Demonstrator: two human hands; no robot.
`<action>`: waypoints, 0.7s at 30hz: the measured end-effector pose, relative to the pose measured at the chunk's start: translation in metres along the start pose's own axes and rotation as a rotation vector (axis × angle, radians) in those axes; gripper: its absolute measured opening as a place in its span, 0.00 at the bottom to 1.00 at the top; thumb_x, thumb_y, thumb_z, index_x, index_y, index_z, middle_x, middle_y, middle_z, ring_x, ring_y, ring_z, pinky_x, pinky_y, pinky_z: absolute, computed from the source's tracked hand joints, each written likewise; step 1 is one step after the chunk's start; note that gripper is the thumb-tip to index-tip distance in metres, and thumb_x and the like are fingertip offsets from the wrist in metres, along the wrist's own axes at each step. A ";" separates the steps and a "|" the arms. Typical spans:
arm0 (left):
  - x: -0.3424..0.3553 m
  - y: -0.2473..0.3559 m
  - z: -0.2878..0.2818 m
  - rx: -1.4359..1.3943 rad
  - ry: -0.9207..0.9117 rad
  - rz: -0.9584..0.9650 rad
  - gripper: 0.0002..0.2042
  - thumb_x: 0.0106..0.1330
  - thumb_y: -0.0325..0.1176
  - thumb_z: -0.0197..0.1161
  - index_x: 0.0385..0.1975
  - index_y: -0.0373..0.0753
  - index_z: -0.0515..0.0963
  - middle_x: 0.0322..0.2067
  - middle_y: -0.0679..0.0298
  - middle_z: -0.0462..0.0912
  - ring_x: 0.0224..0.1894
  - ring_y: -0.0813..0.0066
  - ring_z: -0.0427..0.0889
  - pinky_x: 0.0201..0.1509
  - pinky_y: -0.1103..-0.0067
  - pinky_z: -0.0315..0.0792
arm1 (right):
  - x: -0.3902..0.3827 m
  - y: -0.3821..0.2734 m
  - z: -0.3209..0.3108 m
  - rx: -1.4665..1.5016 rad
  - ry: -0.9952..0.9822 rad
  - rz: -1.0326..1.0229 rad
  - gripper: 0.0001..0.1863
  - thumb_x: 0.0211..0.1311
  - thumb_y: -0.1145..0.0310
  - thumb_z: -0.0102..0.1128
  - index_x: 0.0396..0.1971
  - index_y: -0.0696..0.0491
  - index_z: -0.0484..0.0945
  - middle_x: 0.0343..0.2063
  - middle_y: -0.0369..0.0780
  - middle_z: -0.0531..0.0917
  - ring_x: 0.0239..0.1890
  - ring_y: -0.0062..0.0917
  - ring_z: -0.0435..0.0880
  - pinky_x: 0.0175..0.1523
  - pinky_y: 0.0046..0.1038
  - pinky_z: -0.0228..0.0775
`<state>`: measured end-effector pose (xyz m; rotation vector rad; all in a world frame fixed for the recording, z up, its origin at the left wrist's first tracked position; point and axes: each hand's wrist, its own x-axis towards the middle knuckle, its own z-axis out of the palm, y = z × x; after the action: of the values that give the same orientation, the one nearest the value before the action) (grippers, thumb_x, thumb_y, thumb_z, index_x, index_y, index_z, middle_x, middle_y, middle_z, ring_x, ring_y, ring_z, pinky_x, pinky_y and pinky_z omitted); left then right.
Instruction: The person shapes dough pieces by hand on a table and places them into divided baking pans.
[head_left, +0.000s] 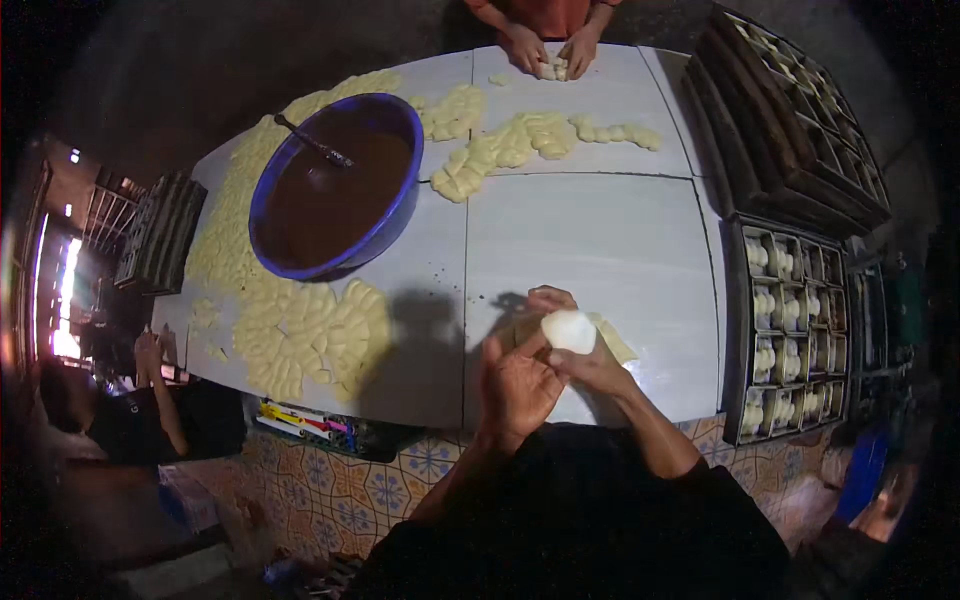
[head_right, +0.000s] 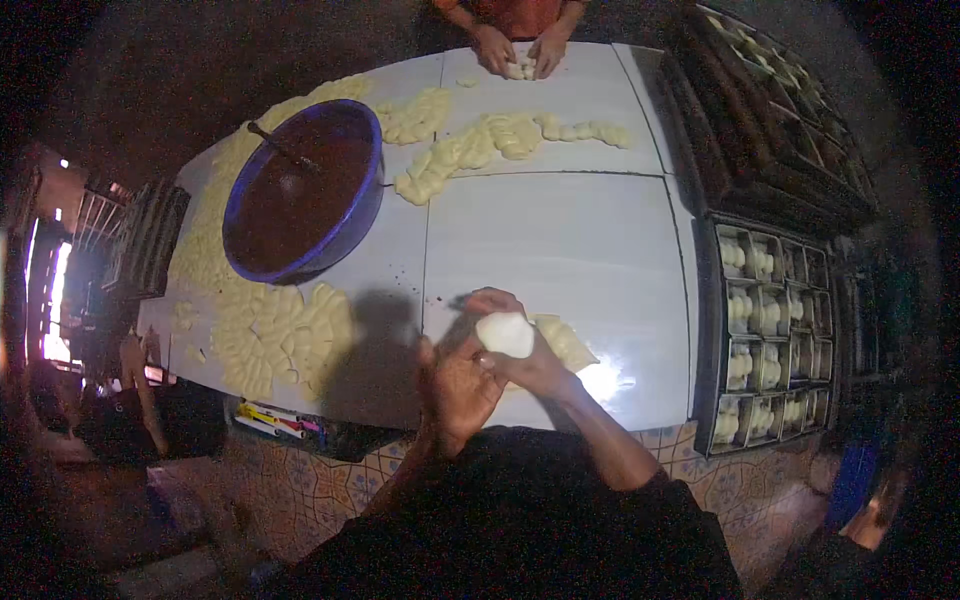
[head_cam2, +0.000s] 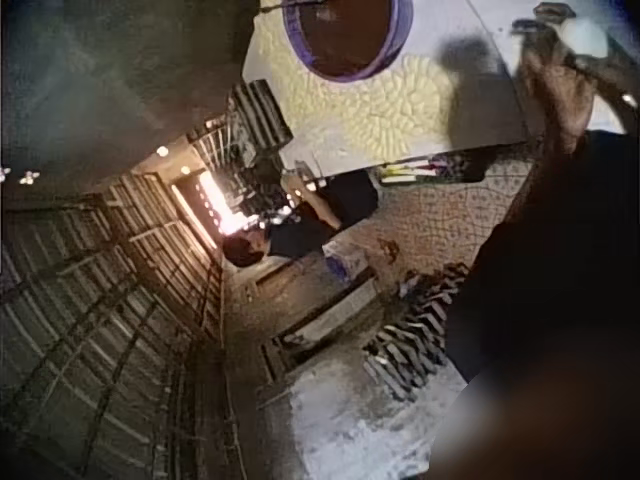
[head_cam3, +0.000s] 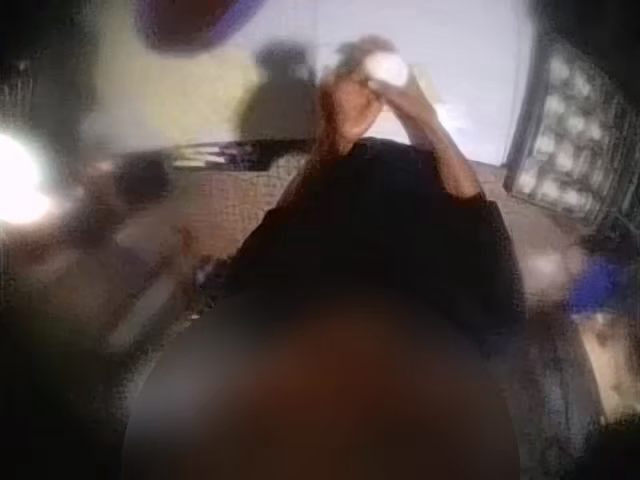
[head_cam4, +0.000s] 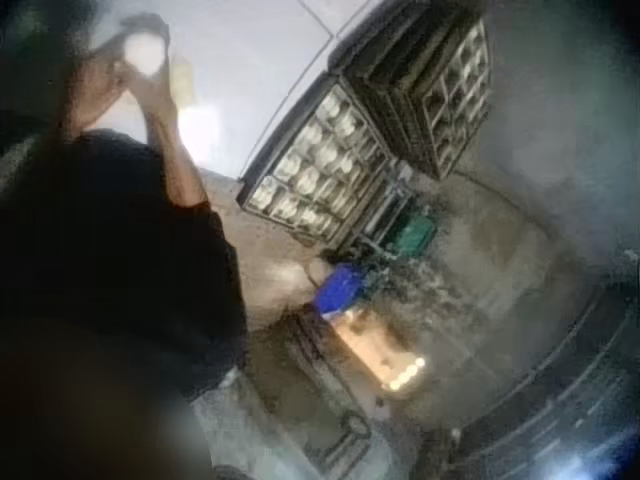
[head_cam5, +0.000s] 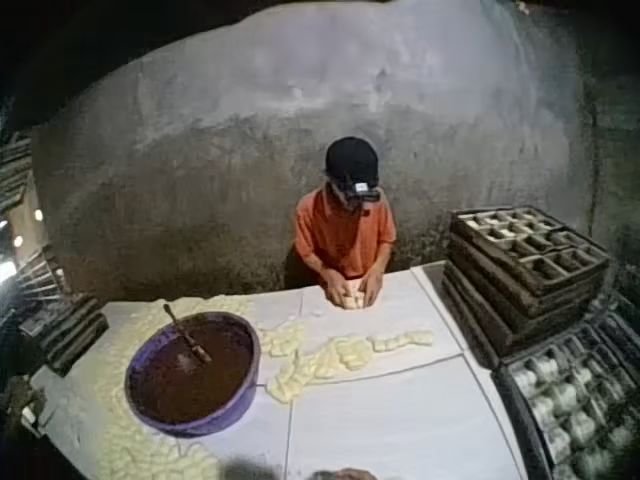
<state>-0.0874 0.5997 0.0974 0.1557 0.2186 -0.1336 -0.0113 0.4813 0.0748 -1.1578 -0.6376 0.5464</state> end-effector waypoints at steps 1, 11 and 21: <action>0.005 0.004 0.015 0.148 -0.048 0.106 0.52 0.47 0.75 0.53 0.59 0.32 0.60 0.52 0.51 0.69 0.58 0.68 0.66 0.57 0.69 0.68 | 0.002 0.004 -0.012 0.120 -0.078 0.145 0.45 0.55 0.50 0.63 0.66 0.53 0.50 0.62 0.41 0.62 0.61 0.34 0.65 0.63 0.36 0.60; 0.128 0.311 -0.007 1.901 0.712 0.730 0.40 0.65 0.69 0.24 0.17 0.36 0.71 0.12 0.69 0.67 0.18 0.79 0.64 0.26 0.76 0.62 | 0.014 0.054 -0.009 0.349 0.113 0.127 0.46 0.57 0.45 0.60 0.68 0.51 0.49 0.59 0.43 0.65 0.57 0.31 0.69 0.56 0.32 0.68; 0.114 0.229 -0.016 1.508 0.203 0.319 0.49 0.60 0.72 0.18 0.36 0.30 0.78 0.34 0.49 0.81 0.39 0.57 0.79 0.50 0.65 0.68 | 0.029 0.063 -0.015 0.452 0.246 0.302 0.33 0.65 0.57 0.54 0.65 0.54 0.56 0.54 0.41 0.72 0.49 0.26 0.74 0.46 0.23 0.70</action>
<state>0.0533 0.8139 0.0887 1.7023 0.2533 0.0635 0.0150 0.5109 0.0165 -0.8734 -0.1126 0.7458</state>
